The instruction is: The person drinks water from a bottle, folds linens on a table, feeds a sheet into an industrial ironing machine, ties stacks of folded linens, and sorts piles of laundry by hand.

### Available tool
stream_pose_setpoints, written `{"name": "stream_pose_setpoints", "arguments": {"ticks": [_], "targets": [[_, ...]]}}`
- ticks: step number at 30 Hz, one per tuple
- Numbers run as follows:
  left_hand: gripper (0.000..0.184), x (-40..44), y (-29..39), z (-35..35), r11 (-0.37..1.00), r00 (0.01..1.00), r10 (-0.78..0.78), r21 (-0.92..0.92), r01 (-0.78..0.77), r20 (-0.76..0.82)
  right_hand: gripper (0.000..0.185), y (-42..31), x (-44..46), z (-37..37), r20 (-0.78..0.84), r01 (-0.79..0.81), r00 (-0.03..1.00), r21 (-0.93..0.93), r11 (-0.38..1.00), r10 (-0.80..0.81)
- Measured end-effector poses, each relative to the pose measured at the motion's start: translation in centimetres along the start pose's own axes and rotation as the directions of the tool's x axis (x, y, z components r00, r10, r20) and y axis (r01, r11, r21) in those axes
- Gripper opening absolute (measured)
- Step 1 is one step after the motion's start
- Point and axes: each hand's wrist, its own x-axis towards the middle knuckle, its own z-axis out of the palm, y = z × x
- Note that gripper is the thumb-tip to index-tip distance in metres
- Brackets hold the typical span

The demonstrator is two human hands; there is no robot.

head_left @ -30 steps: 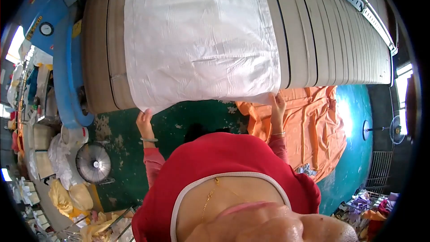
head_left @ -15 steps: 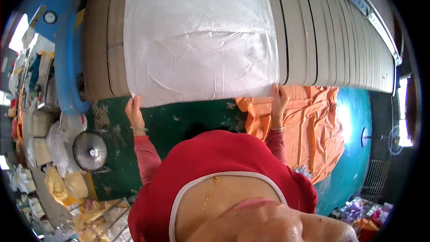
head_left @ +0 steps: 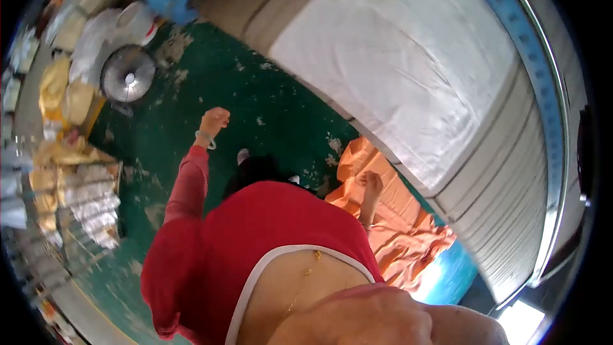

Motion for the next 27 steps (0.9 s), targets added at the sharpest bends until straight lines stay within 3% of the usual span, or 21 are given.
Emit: {"name": "stream_pose_setpoints", "arguments": {"ticks": [2,3,4,5,7,8,9,10,11,12,13,14,16,18,19,21,22,24,25,26,27], "targets": [[0.012,-0.7,-8.4,-5.0,0.982,0.986,-0.123,0.160,0.104,0.117,0.019,3.3,0.3,2.7,0.205,-0.038,0.977,-0.092,0.995,0.057],[0.011,-4.1,-5.8,-4.7,0.933,0.985,-0.173,0.323,0.159,0.017,0.020,2.6,0.1,4.8,0.283,-0.059,0.954,-0.135,0.989,0.095],[0.010,-4.6,-10.5,-6.7,0.881,0.988,-0.150,0.457,0.119,0.032,0.020,2.2,-0.2,7.5,0.353,-0.073,0.926,-0.179,0.981,0.133],[0.010,-5.9,-10.8,-7.8,0.892,0.945,-0.320,0.359,0.274,0.074,0.021,1.6,0.1,10.2,0.416,-0.084,0.893,-0.221,0.972,0.172],[0.010,-9.3,-12.2,-11.3,0.878,0.906,-0.418,0.288,0.383,0.070,0.024,2.2,0.5,15.8,0.560,-0.002,0.813,-0.276,0.961,0.162],[0.010,-11.2,-18.6,-13.9,0.875,0.918,-0.395,-0.294,0.385,0.029,0.025,2.6,0.6,19.1,0.625,0.026,0.764,-0.276,0.961,0.159],[0.011,-13.1,-21.4,-16.9,0.831,0.907,-0.410,-0.370,0.416,0.099,0.024,4.7,1.4,22.3,0.688,0.066,0.708,-0.294,0.954,0.163],[0.017,-15.0,-23.6,-19.5,0.866,0.905,-0.426,-0.287,0.410,0.009,0.022,6.3,1.8,25.8,0.744,0.109,0.648,-0.306,0.946,0.166],[0.019,-17.3,-25.3,-22.1,0.910,0.931,-0.354,-0.264,0.321,-0.086,0.019,5.3,1.1,29.7,0.752,0.258,0.639,-0.411,0.874,0.164],[0.021,-19.6,-26.9,-24.8,0.946,0.944,-0.276,-0.224,0.234,-0.180,0.017,7.4,1.1,33.0,0.793,0.235,0.592,-0.343,0.909,0.146],[0.014,-21.5,-29.9,-26.9,0.639,0.595,-0.730,-0.643,0.423,-0.335,0.015,9.9,1.7,36.3,0.797,0.277,0.577,-0.398,0.875,0.180],[0.014,-23.2,-31.7,-28.8,0.571,0.497,-0.799,-0.688,0.448,-0.339,0.014,12.0,2.2,37.8,0.795,0.313,0.561,-0.460,0.831,0.229],[0.014,-25.8,-35.2,-33.9,0.638,0.525,-0.757,-0.612,0.467,-0.388,0.016,13.1,1.2,42.8,0.821,0.293,0.490,-0.471,0.832,0.292],[0.014,-26.2,-35.1,-39.5,0.805,0.673,-0.587,-0.410,0.428,-0.449,0.016,14.3,1.0,48.7,0.843,0.294,0.428,-0.470,0.832,0.325],[0.018,-25.7,-34.5,-41.0,0.867,0.697,-0.464,-0.119,0.483,-0.547,0.015,15.6,0.8,51.6,0.858,0.312,0.397,-0.460,0.831,0.325],[0.020,-24.2,-35.6,-44.3,0.842,0.719,-0.366,0.118,0.526,-0.592,0.012,16.6,0.4,57.8,0.878,0.367,0.344,-0.452,0.813,0.333],[0.018,-22.7,-36.4,-45.8,0.841,0.701,-0.411,0.054,0.538,-0.583,0.011,16.7,0.6,60.8,0.883,0.385,0.320,-0.453,0.804,0.344],[0.011,-18.6,-36.3,-47.8,0.793,0.619,-0.604,-0.456,0.404,-0.502,0.013,13.3,0.2,67.5,0.834,0.358,0.230,-0.552,0.753,0.502],[0.007,-16.0,-34.8,-48.4,0.567,0.590,-0.716,-0.803,0.181,-0.373,0.014,16.4,0.9,70.4,0.892,0.433,0.292,-0.444,0.784,0.345],[0.007,-12.5,-30.7,-48.8,0.617,0.461,-0.778,-0.660,0.429,-0.427,0.016,15.8,1.1,73.8,0.853,0.531,0.271,-0.518,0.670,0.445],[0.005,-9.7,-29.7,-49.7,0.626,0.519,-0.762,-0.647,0.436,-0.388,0.016,17.9,1.8,77.0,0.846,0.476,0.338,-0.531,0.701,0.412]]}}
